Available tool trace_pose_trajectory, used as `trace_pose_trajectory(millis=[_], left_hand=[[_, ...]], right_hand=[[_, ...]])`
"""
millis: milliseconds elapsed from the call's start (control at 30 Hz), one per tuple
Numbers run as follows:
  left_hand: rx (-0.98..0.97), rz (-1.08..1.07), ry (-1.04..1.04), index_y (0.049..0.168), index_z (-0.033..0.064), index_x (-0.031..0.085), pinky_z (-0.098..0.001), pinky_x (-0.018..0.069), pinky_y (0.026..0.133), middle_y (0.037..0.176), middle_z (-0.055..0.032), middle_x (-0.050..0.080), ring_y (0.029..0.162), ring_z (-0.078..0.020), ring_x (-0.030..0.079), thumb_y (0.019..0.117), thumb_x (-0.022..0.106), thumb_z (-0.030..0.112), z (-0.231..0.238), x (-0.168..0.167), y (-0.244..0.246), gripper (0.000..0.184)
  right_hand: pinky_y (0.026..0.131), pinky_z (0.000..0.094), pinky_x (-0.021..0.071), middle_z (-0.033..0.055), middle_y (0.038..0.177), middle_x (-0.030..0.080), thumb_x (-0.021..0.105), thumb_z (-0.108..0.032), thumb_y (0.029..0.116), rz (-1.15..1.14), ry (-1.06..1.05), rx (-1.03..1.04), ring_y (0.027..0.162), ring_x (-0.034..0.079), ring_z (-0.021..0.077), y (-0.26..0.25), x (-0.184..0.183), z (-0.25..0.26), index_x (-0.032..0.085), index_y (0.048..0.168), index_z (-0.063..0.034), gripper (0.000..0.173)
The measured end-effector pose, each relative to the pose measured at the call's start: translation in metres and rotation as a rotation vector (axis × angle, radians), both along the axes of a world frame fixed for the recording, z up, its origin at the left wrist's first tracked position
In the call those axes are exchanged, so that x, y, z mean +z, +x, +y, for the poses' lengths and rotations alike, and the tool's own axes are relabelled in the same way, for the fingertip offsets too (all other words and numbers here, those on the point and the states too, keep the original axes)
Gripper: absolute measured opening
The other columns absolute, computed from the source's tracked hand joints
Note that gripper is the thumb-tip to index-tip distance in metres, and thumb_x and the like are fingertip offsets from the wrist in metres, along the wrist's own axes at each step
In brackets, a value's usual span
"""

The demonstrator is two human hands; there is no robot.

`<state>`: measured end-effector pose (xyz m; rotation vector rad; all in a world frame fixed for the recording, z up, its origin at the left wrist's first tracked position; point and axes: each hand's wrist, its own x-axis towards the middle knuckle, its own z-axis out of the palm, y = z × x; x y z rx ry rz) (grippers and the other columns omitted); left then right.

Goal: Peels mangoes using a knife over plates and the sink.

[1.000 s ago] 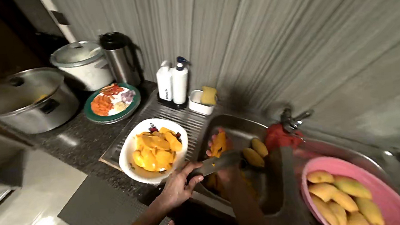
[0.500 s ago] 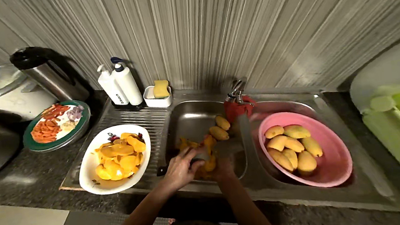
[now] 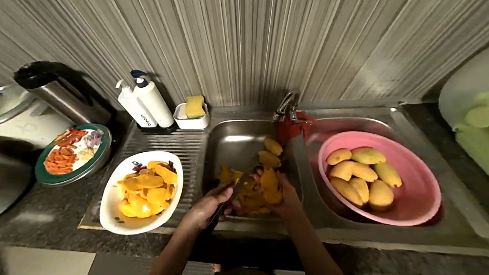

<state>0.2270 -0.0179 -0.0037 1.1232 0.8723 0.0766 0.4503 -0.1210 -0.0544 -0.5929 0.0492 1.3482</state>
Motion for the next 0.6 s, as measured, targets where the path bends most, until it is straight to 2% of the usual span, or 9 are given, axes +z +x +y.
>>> trace_pose_trajectory(millis=[133, 200, 233, 267, 300, 367, 433, 500, 600], left_hand=[[0.000, -0.085, 0.038, 0.160, 0.0318, 0.031, -0.0244, 0.0458, 0.053, 0.104, -0.0065, 0.072, 0.062, -0.0109, 0.058, 0.1113, 0.036, 0.039, -0.010, 0.005, -0.009, 0.050], [0.007, -0.187, 0.164, 0.159, 0.0243, 0.039, -0.0229, 0.0482, 0.059, 0.110, -0.0044, 0.071, 0.070, -0.0086, 0.060, 0.1110, 0.040, 0.031, -0.017, 0.006, -0.015, 0.048], [-0.007, -0.173, 0.347, 0.155, 0.0214, 0.047, -0.0215, 0.0518, 0.073, 0.120, 0.0004, 0.069, 0.086, -0.0051, 0.063, 0.1090, 0.047, 0.028, -0.018, 0.005, -0.018, 0.046], [-0.046, -0.123, 0.539, 0.152, 0.0228, 0.052, -0.0254, 0.0517, 0.098, 0.139, 0.0024, 0.063, 0.115, -0.0050, 0.062, 0.1068, 0.053, 0.029, -0.016, 0.002, -0.021, 0.045], [-0.045, -0.063, 0.697, 0.149, 0.0249, 0.056, -0.0331, 0.0490, 0.106, 0.142, -0.0025, 0.061, 0.124, -0.0115, 0.059, 0.1038, 0.059, 0.031, -0.014, -0.002, -0.021, 0.045], [-0.049, 0.086, 0.851, 0.153, 0.0288, 0.050, -0.0427, 0.0494, 0.107, 0.141, -0.0107, 0.059, 0.126, -0.0209, 0.059, 0.1012, 0.062, 0.037, -0.013, -0.007, -0.022, 0.054], [-0.098, 0.146, 0.888, 0.162, 0.0303, 0.031, -0.0441, 0.0485, 0.109, 0.151, -0.0141, 0.052, 0.131, -0.0240, 0.057, 0.1031, 0.060, 0.035, -0.014, -0.002, -0.022, 0.066], [-0.126, 0.102, 0.937, 0.157, 0.0337, 0.042, -0.0423, 0.0525, 0.101, 0.141, -0.0184, 0.055, 0.119, -0.0262, 0.060, 0.1043, 0.058, 0.026, -0.019, 0.000, -0.022, 0.056], [-0.181, 0.016, 0.955, 0.141, 0.0360, 0.063, -0.0377, 0.0510, 0.101, 0.135, -0.0164, 0.057, 0.119, -0.0237, 0.057, 0.1031, 0.058, 0.019, -0.023, 0.000, -0.020, 0.042]], right_hand=[[0.069, 0.0396, 0.0635, 0.0170, 0.122, 0.069, 0.025, -0.035, 0.1116, 0.003, -0.015, 0.000, 0.104, 0.072, 0.0309, -0.002, 0.005, 0.008, 0.049, 0.136, -0.0100, 0.042], [0.068, 0.0375, 0.0635, 0.0163, 0.123, 0.069, 0.025, -0.036, 0.1117, -0.056, -0.031, 0.021, 0.102, 0.073, 0.0295, -0.007, 0.008, 0.012, 0.047, 0.139, -0.0099, 0.044], [0.067, 0.0364, 0.0629, 0.0151, 0.120, 0.070, 0.026, -0.036, 0.1117, -0.096, -0.074, 0.025, 0.097, 0.074, 0.0272, -0.007, 0.012, 0.013, 0.048, 0.139, -0.0101, 0.044], [0.064, 0.0357, 0.0622, 0.0132, 0.111, 0.071, 0.029, -0.037, 0.1112, -0.134, -0.143, 0.014, 0.088, 0.074, 0.0242, -0.009, 0.017, 0.015, 0.050, 0.137, -0.0110, 0.043], [0.060, 0.0363, 0.0613, 0.0120, 0.099, 0.070, 0.032, -0.038, 0.1103, -0.165, -0.218, -0.013, 0.076, 0.071, 0.0222, -0.011, 0.022, 0.018, 0.053, 0.134, -0.0114, 0.041], [0.058, 0.0377, 0.0597, 0.0122, 0.092, 0.067, 0.035, -0.039, 0.1093, -0.183, -0.286, -0.036, 0.069, 0.067, 0.0217, -0.012, 0.024, 0.021, 0.054, 0.133, -0.0119, 0.041], [0.058, 0.0368, 0.0597, 0.0117, 0.092, 0.066, 0.032, -0.038, 0.1097, -0.200, -0.272, -0.021, 0.070, 0.067, 0.0209, -0.012, 0.023, 0.023, 0.052, 0.135, -0.0130, 0.041], [0.058, 0.0360, 0.0597, 0.0103, 0.091, 0.066, 0.032, -0.037, 0.1099, -0.228, -0.266, -0.016, 0.070, 0.067, 0.0199, -0.014, 0.024, 0.023, 0.052, 0.135, -0.0132, 0.040], [0.061, 0.0365, 0.0602, 0.0087, 0.092, 0.067, 0.034, -0.038, 0.1094, -0.207, -0.286, -0.022, 0.072, 0.068, 0.0186, -0.018, 0.024, 0.021, 0.054, 0.130, -0.0134, 0.038]])
